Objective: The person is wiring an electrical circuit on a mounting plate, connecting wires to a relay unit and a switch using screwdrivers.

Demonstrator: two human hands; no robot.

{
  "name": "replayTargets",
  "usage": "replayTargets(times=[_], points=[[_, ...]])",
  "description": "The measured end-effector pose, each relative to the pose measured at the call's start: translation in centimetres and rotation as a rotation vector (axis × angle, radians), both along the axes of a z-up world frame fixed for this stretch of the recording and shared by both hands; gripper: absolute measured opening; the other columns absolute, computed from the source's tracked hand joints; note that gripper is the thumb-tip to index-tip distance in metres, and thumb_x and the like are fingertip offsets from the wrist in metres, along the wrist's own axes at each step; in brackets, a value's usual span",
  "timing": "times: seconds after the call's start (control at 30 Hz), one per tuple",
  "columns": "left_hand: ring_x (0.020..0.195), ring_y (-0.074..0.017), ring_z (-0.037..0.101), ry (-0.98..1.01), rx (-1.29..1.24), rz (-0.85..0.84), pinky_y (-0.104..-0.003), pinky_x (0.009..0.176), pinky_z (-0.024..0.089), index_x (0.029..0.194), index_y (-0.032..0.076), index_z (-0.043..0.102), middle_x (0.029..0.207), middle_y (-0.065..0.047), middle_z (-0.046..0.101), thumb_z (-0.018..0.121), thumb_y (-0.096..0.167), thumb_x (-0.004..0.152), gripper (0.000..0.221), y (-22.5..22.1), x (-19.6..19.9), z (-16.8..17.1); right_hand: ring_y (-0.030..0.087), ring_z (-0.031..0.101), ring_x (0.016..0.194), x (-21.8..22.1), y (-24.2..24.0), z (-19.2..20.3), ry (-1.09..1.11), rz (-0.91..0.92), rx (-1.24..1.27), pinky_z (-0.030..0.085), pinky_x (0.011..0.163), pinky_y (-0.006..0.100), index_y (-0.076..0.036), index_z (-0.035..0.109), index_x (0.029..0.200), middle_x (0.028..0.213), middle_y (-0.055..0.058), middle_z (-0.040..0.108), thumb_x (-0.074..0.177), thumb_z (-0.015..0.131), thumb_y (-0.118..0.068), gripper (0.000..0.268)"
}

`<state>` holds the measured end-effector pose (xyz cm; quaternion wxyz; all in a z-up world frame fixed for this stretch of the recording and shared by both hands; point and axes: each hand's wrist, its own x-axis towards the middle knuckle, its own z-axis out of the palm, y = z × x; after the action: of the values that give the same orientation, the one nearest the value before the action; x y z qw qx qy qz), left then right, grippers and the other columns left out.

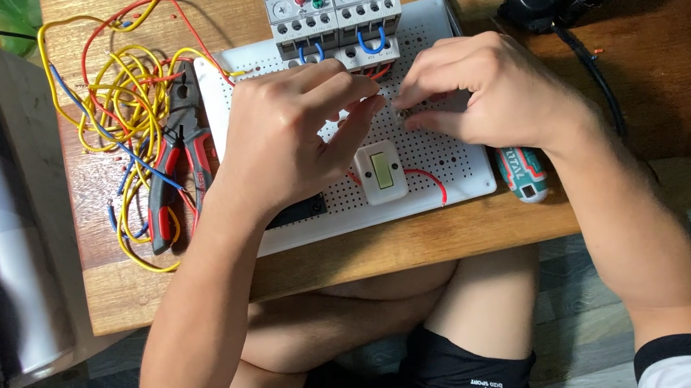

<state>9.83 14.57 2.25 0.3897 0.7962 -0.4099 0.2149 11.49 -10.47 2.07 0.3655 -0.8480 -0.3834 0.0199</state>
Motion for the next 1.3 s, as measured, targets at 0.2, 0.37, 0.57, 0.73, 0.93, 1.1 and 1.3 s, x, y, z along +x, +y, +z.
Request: replayTargets(times=[0.2,0.37,0.57,0.73,0.93,1.1,1.3], points=[[0.057,-0.0239,0.066,0.023,0.023,0.003,-0.031,0.053,0.053,0.098,0.001,0.077,0.071,-0.011,0.067,0.070,-0.001,0.094,0.008,-0.1,-0.2,0.2,0.022,0.068,0.079,-0.1,-0.1,0.1,0.017,-0.008,-0.043,0.051,0.072,0.033,-0.014,0.080,0.090,0.084,0.003,0.073,0.085,0.082,-0.005,0.011],[0.057,-0.0240,0.067,0.037,0.038,0.002,-0.031,0.053,0.053,0.098,0.001,0.078,0.071,-0.012,0.067,0.071,-0.001,0.093,0.009,-0.2,-0.3,0.4,0.023,0.068,0.079,-0.2,0.1,0.2,0.004,-0.006,-0.040,0.051,0.072,0.034,-0.013,0.079,0.089,0.083,0.004,0.073,0.085,0.082,-0.003,0.011],[0.057,-0.0238,0.066,0.041,0.058,0.011,-0.031,0.053,0.053,0.099,0.001,0.078,0.071,-0.012,0.068,0.070,-0.001,0.093,0.010,-0.3,-0.3,0.7,0.022,0.068,0.077,-0.2,0.0,0.2,0.023,-0.009,-0.066,0.050,0.072,0.033,-0.015,0.080,0.089,0.080,0.003,0.072,0.085,0.083,-0.006,0.010],[0.057,-0.0240,0.067,0.047,0.068,0.014,-0.031,0.053,0.053,0.098,0.001,0.078,0.072,-0.012,0.069,0.071,-0.001,0.092,0.010,-0.3,-0.3,0.6,0.021,0.067,0.077,0.1,-0.3,-0.2,-0.005,-0.034,-0.071,0.051,0.073,0.033,-0.016,0.080,0.090,0.082,0.002,0.072,0.086,0.083,-0.006,0.010],[0.060,-0.0257,0.070,0.110,0.094,-0.006,-0.033,0.055,0.055,0.099,0.002,0.078,0.077,-0.014,0.072,0.069,0.000,0.093,0.011,-0.4,-0.5,1.1,0.020,0.067,0.074,-0.3,0.4,0.1,0.043,-0.010,-0.041,0.051,0.070,0.032,-0.016,0.080,0.087,0.077,0.000,0.071,0.085,0.083,-0.008,0.009],[0.064,-0.0304,0.073,0.214,0.111,-0.081,-0.037,0.058,0.057,0.096,0.001,0.078,0.081,-0.016,0.075,0.068,-0.004,0.089,0.013,-0.5,-0.6,1.4,0.020,0.063,0.071,-0.4,0.2,0.5,0.021,-0.027,-0.087,0.050,0.068,0.034,-0.016,0.080,0.088,0.076,0.003,0.068,0.086,0.083,-0.009,0.007],[0.070,-0.0335,0.075,0.338,0.141,-0.129,-0.039,0.062,0.059,0.095,0.002,0.079,0.085,-0.018,0.076,0.065,-0.001,0.088,0.015,-0.4,-0.3,1.1,0.018,0.060,0.067,-0.2,0.2,0.3,0.046,-0.038,-0.052,0.049,0.067,0.032,-0.017,0.080,0.088,0.075,0.000,0.068,0.085,0.082,-0.007,0.011]])
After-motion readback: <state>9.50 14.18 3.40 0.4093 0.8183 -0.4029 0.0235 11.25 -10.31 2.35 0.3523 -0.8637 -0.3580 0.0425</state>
